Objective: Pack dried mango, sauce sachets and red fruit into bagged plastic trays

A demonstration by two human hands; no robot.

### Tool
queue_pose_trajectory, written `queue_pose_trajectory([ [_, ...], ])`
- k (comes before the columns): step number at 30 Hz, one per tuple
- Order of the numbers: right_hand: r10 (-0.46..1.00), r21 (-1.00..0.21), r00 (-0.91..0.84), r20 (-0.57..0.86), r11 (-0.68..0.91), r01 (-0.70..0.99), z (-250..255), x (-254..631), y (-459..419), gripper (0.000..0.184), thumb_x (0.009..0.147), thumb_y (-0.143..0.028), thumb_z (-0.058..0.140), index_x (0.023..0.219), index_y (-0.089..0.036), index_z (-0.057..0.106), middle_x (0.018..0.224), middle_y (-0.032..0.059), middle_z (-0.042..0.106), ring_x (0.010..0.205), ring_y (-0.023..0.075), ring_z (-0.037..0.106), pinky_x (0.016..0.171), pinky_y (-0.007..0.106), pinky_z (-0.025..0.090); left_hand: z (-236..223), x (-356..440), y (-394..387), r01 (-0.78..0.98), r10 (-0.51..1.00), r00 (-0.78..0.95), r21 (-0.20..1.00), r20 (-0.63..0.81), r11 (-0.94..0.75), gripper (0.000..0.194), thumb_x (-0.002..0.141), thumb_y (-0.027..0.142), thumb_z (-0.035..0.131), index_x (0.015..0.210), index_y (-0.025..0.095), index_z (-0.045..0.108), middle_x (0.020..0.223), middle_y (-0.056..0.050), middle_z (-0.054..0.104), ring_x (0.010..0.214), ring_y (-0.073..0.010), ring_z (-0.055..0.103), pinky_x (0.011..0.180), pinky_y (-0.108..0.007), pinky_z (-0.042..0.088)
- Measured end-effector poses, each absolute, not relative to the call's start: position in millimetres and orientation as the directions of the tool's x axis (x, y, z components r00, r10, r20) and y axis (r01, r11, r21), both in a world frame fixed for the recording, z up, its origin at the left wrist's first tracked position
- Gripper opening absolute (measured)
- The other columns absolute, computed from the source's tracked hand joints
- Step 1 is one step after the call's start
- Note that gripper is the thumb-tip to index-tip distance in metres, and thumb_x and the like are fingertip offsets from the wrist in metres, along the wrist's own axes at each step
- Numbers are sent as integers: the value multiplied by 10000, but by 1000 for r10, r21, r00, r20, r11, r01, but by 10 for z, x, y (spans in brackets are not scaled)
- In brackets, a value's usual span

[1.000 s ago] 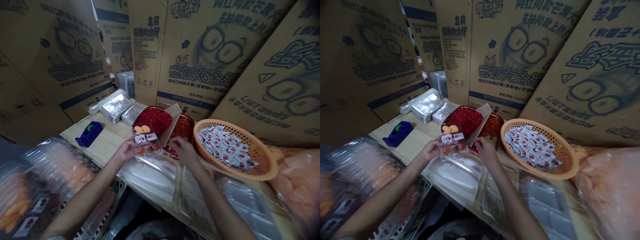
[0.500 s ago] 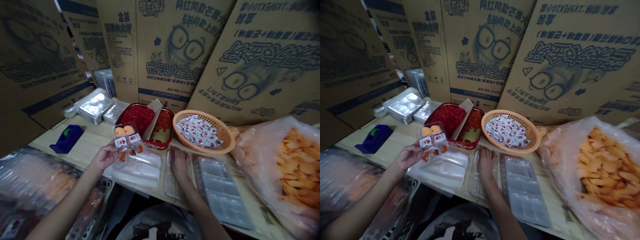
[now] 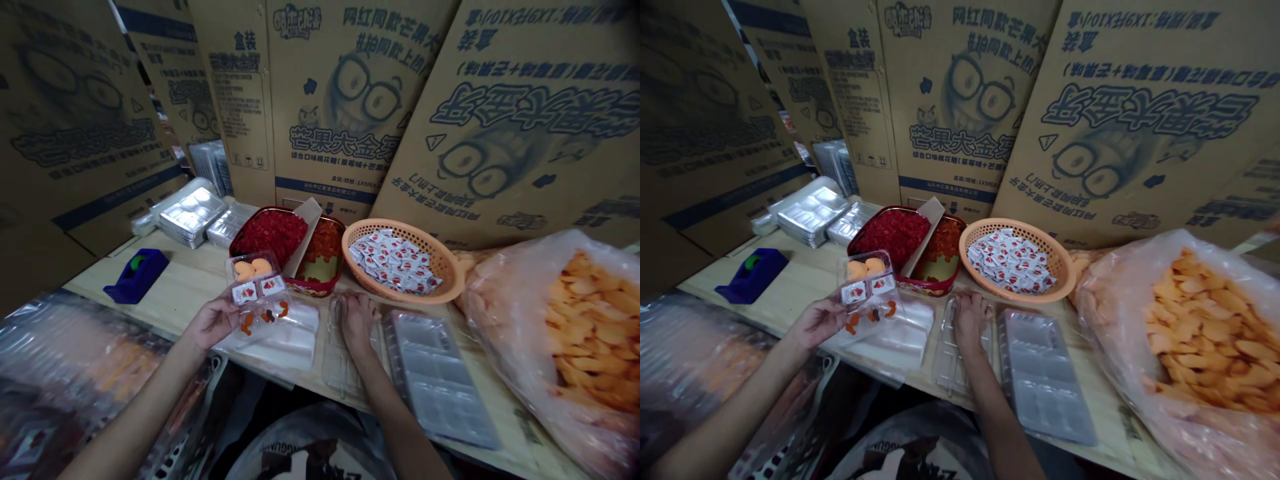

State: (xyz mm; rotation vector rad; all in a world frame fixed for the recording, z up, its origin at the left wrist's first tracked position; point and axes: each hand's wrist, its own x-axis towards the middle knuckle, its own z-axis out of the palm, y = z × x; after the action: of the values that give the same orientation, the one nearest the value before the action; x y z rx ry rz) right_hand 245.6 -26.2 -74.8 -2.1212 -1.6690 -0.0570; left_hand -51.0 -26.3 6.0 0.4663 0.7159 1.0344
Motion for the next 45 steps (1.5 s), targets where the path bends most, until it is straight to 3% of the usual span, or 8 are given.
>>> queue_pose_trajectory([
  [7,923,-443,182,340,-13,896,-488,2517,-332,377,912,-323,240,753,-164,543,777,93,595,821,221,506,859,398,277,-29,-442,-281,-601,885,336,650,-323,465,716,562,-77,436,1215,208,502,940,-33,691,879,-190,632,876,-389,468],
  [14,968,-788,-112,223,247,564,443,2433,-328,381,896,-458,280,665,-210,454,631,-15,511,612,133,477,588,243,341,-90,-300,-342,-587,851,429,623,-303,517,610,567,-52,447,1110,199,562,1001,-49,672,952,-225,610,908,-450,429],
  [24,917,-203,-288,277,349,915,642,1407,117,336,923,-398,306,902,-182,562,919,75,616,865,207,509,717,309,303,-92,116,-507,-637,798,547,494,-252,592,381,810,383,518,1116,156,530,975,-98,673,890,-242,639,842,-433,460],
  [32,900,-145,-310,308,367,919,323,1384,243,300,892,-418,383,927,-175,555,987,98,548,931,238,456,753,360,321,-100,262,-617,-581,811,512,580,-285,571,630,680,-20,580,1226,258,435,873,-18,684,795,-207,669,777,-396,496],
  [36,917,-321,-208,340,322,891,348,1619,159,255,835,-363,512,986,-164,563,1059,118,551,1031,258,449,869,435,311,-62,237,-603,-589,813,491,568,-313,575,653,634,-64,547,1209,234,468,843,-20,690,780,-182,665,775,-344,495],
  [38,947,-611,10,322,200,766,330,1797,54,328,760,-322,610,1046,-172,555,1112,115,554,1076,264,455,908,447,319,-18,213,-591,-581,810,494,573,-314,577,619,634,-46,544,1192,219,487,858,-32,690,804,-199,661,783,-366,494],
  [41,993,-987,77,-88,-97,131,227,2045,-170,357,696,-327,663,1014,-180,593,1003,79,637,959,236,569,839,395,431,74,230,-578,-548,805,514,610,-295,573,557,639,-12,561,1154,196,513,906,-49,684,812,-210,656,793,-403,492],
  [45,861,-732,-318,-397,-506,-456,61,2252,-458,248,649,-261,704,873,-167,653,770,29,702,710,191,658,689,334,520,137,331,-510,-378,824,528,811,-208,447,434,773,182,556,1197,206,467,1053,-88,639,903,-235,630,784,-437,496],
])
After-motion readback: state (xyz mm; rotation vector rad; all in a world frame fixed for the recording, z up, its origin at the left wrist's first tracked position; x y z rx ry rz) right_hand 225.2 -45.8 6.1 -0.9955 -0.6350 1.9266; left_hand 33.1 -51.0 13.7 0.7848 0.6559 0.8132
